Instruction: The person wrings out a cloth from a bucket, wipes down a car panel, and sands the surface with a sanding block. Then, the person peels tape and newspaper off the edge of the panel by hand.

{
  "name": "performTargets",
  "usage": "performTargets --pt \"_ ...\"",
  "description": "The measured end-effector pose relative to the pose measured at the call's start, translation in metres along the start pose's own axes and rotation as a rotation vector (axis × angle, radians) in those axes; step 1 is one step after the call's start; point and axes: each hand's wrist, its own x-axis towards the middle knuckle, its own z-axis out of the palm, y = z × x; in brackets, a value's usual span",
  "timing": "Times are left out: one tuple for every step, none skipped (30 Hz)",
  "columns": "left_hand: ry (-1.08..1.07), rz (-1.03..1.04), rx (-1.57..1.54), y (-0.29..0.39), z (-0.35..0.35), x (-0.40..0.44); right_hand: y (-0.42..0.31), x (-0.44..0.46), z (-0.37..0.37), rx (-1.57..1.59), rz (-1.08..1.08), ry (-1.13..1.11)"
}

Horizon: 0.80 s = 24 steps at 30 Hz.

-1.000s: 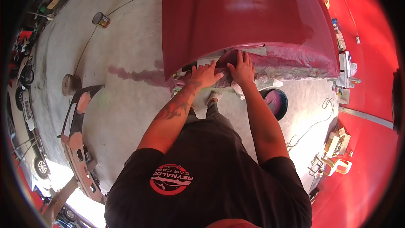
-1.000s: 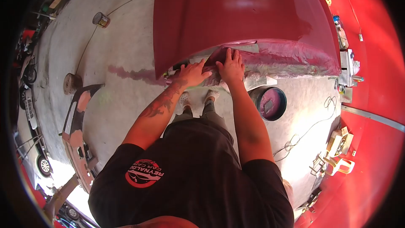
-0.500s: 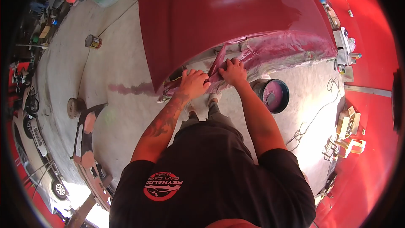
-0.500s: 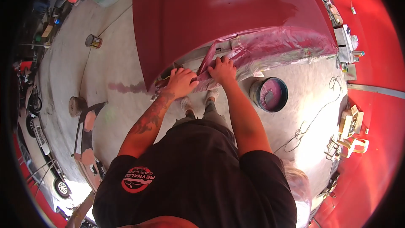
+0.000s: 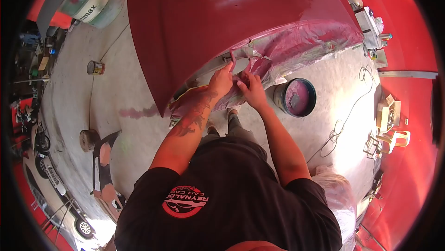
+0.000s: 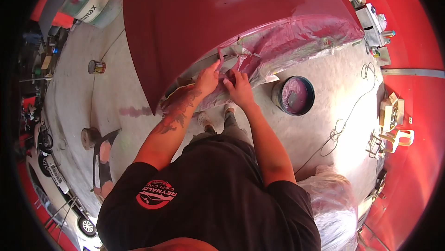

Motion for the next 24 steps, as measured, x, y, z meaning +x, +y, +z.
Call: performTargets --pt "-0.005 0.002 0.005 0.003 -0.001 -0.001 0.001 0.005 -0.003 0.106 0.031 0.070" --pt "-0.056 0.005 0.003 0.006 -0.003 -0.001 0.002 0.011 -0.006 0.211 0.062 0.139" --pt "-0.105 0.008 0.000 0.009 -0.005 -0.001 0.003 0.018 -0.009 0.215 0.064 0.141" --pt "-0.106 0.010 0.004 0.009 -0.005 -0.001 0.002 0.027 -0.012 0.210 0.094 0.169" --pt "-0.113 0.056 0.000 0.007 -0.004 -0.001 0.004 0.036 -0.013 0.204 0.125 0.195" --pt "-0.120 0.102 -0.004 0.006 -0.003 -0.001 0.012 0.046 -0.009 0.121 0.092 0.223" --pt "-0.121 0.104 -0.001 0.005 -0.003 -0.001 0.013 0.056 -0.010 0.124 0.093 0.226" --pt "-0.153 0.112 0.029 0.005 -0.002 -0.003 0.013 0.065 -0.010 0.167 0.141 0.210" --pt "-0.184 0.121 0.057 0.004 -0.002 -0.005 0.013 0.072 -0.009 0.210 0.188 0.195" --pt "-0.185 0.124 0.060 0.005 -0.002 -0.005 0.008 0.078 -0.012 0.211 0.188 0.198" --pt "-0.201 0.134 0.100 0.006 -0.003 -0.006 0.002 0.082 -0.015 0.154 0.206 0.145" --pt "-0.217 0.145 0.140 0.006 -0.003 -0.007 -0.004 0.085 -0.017 0.097 0.224 0.093" --pt "-0.218 0.151 0.142 0.007 -0.004 -0.006 -0.001 0.087 -0.013 0.099 0.224 0.099" --pt "-0.235 0.153 0.176 0.008 -0.004 -0.005 0.004 0.089 -0.006 -0.029 0.149 0.087" --pt "-0.253 0.156 0.210 0.009 -0.003 -0.006 0.010 0.090 -0.001 -0.158 0.076 0.075" --pt "-0.258 0.162 0.210 0.016 -0.006 -0.007 0.004 0.090 -0.002 -0.159 0.080 0.080" --pt "-0.291 0.154 0.242 0.027 -0.012 -0.008 -0.008 0.089 -0.007 -0.213 0.182 0.015" --pt "-0.326 0.146 0.275 0.034 -0.014 -0.012 -0.015 0.084 -0.010 -0.264 0.285 -0.051" --pt "-0.334 0.151 0.274 0.026 -0.003 -0.016 -0.011 0.077 -0.008 -0.265 0.294 -0.047" --pt "-0.366 0.243 0.293 0.011 0.013 -0.021 -0.005 0.067 -0.004 -0.312 0.302 -0.121" --pt "-0.396 0.339 0.314 0.002 0.023 -0.028 -0.002 0.056 -0.001 -0.357 0.311 -0.192" --pt "-0.448 0.327 0.358 0.008 0.020 -0.037 -0.011 0.041 -0.007 -0.335 0.302 -0.186" --pt "-0.447 0.336 0.356 0.007 0.021 -0.044 -0.022 0.024 -0.012 -0.315 0.290 -0.186" --pt "-0.430 0.351 0.303 0.003 0.021 -0.056 -0.015 0.009 -0.006 -0.249 0.299 -0.115"
